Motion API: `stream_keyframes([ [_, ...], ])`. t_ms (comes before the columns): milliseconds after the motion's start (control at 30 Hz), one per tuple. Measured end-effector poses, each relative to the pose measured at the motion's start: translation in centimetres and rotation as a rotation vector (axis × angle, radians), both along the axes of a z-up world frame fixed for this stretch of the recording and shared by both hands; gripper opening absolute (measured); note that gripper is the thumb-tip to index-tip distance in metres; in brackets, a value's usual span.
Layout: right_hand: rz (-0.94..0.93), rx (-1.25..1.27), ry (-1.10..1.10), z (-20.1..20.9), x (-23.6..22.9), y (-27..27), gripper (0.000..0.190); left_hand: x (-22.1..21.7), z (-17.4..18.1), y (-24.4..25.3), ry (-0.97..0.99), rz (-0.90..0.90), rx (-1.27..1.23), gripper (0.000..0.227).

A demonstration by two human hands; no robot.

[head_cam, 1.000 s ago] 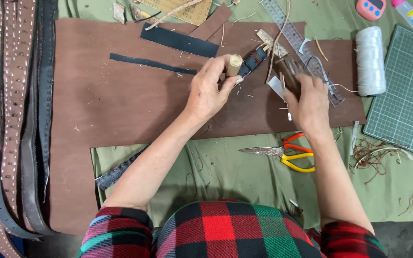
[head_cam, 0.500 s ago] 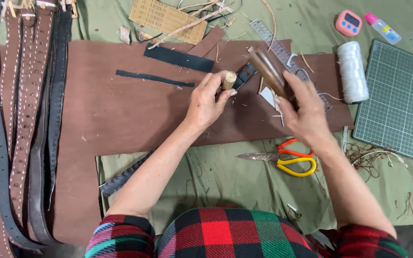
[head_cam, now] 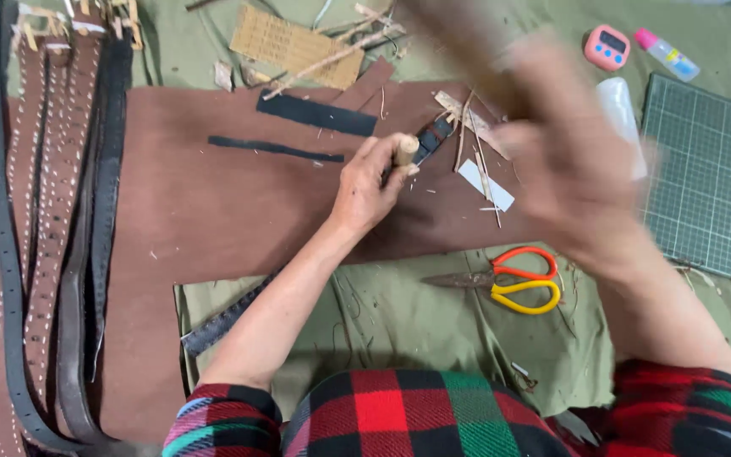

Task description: Assembling a leather belt by attaching the buckle and trimming excess thread

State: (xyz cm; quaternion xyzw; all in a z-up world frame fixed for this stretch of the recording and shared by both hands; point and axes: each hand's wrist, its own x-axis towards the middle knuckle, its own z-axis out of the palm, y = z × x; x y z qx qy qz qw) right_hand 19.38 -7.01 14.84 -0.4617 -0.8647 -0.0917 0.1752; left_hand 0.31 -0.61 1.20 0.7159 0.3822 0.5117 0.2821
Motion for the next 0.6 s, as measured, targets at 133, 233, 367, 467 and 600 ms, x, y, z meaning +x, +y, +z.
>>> stream_keyframes([
  [133, -0.044, 0.105, -0.08, -1.3, -0.6, -0.3, 0.049, 0.2, -1.4, 0.2, -0.03, -0.004, -0.013, 0.029],
  [233, -0.085, 0.216, -0.156, -1.2, -0.8, -0.4, 0.048, -0.1, -1.9, -0.2, 0.04, 0.013, -0.018, 0.026],
  [367, 0.0, 0.083, 0.446, -2.8, 3.1, 0.6, 0.047, -0.4, -0.6, 0.0, 0.024, 0.02, -0.014, 0.028],
  [467, -0.189, 0.095, 0.503, -7.5, 6.7, 0.0, 0.05, -0.3, -0.5, 0.2, -0.034, 0.002, -0.002, 0.027],
  [600, -0.475, 0.047, 0.314, -17.9, 12.2, -1.4, 0.05, -0.4, -1.3, 0.5, -0.086, 0.009, 0.011, 0.029],
])
